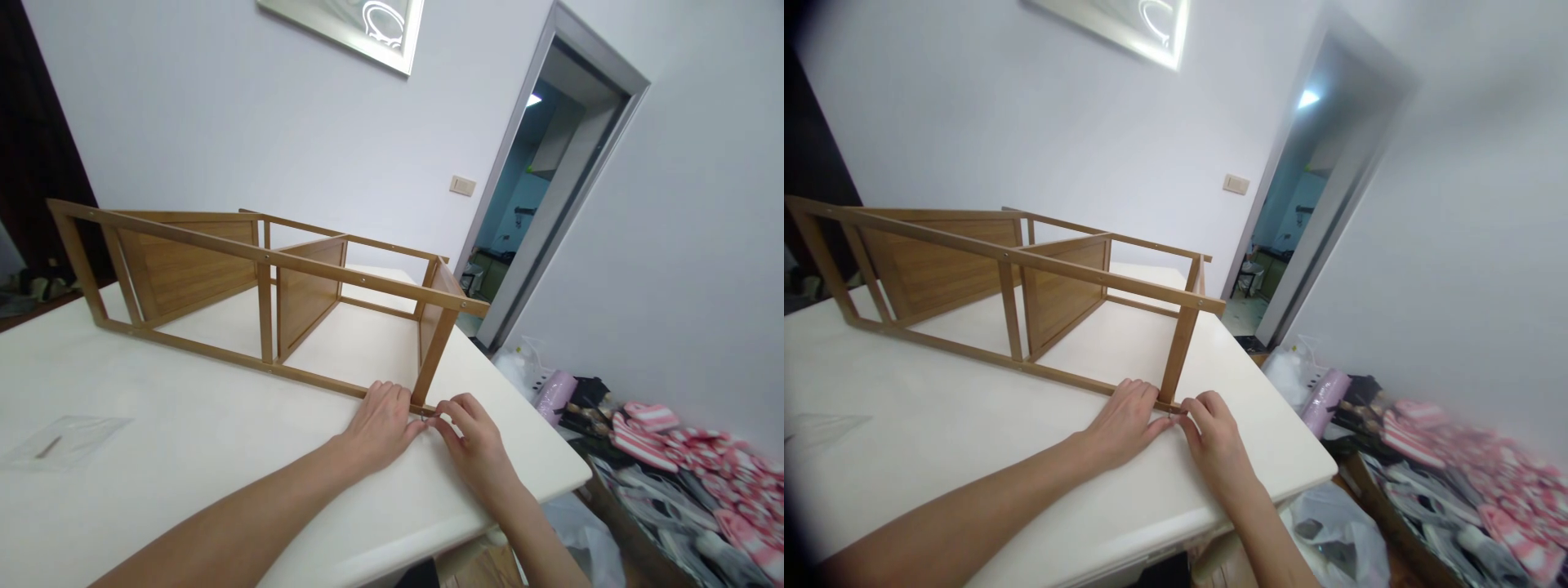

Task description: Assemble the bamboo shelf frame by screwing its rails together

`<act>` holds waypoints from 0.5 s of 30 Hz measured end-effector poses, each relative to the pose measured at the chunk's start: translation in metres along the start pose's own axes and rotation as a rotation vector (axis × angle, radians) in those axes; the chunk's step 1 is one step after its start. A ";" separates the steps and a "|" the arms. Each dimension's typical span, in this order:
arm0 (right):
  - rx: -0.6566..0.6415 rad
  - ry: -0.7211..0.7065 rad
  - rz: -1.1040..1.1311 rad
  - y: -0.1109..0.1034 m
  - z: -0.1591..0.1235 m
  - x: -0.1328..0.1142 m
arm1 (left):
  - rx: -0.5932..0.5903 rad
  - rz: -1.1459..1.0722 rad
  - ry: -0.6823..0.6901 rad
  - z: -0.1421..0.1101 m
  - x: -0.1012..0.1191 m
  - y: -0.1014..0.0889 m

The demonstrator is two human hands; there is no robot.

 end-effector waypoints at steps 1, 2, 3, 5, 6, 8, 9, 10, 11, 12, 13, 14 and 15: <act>0.005 -0.018 -0.033 -0.001 -0.002 0.000 | 0.003 0.004 0.000 0.000 0.000 0.001; 0.008 -0.032 -0.062 -0.001 -0.003 0.000 | 0.004 0.007 -0.003 -0.001 -0.001 0.001; 0.009 -0.044 -0.087 -0.001 -0.005 0.000 | 0.004 0.007 -0.006 -0.001 -0.001 0.002; 0.010 -0.066 -0.124 0.000 -0.008 -0.002 | 0.000 0.000 -0.014 -0.001 -0.001 0.003; 0.011 -0.077 -0.133 0.000 -0.010 -0.003 | -0.002 -0.006 -0.019 -0.001 -0.002 0.003; 0.009 -0.096 -0.143 0.001 -0.010 -0.005 | -0.007 -0.021 -0.029 -0.001 -0.002 0.003; 0.008 -0.102 -0.147 0.001 -0.010 -0.005 | -0.013 -0.030 -0.031 0.000 -0.003 0.003; 0.008 -0.106 -0.151 0.001 -0.010 -0.005 | -0.022 -0.041 -0.034 0.000 -0.003 0.004; 0.011 -0.107 -0.155 0.001 -0.010 -0.005 | -0.034 -0.052 -0.035 0.001 -0.004 0.004; 0.017 -0.107 -0.160 0.001 -0.009 -0.004 | -0.048 -0.063 -0.035 0.001 -0.004 0.004; 0.021 -0.109 -0.166 0.000 -0.009 -0.003 | -0.062 -0.072 -0.033 0.002 -0.005 0.005; 0.020 -0.114 -0.169 0.000 -0.008 -0.003 | -0.072 -0.079 -0.028 0.002 -0.006 0.005; 0.012 -0.122 -0.170 0.000 -0.008 -0.002 | -0.077 -0.086 -0.021 0.003 -0.006 0.004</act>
Point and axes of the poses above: each hand's wrist, its own z-axis towards the middle knuckle, its own y-axis out of the palm, x = y × z, the point moved 7 cm from there along z, towards the middle knuckle, and after that the axes turned 3 degrees about y, right-handed, at the moved point
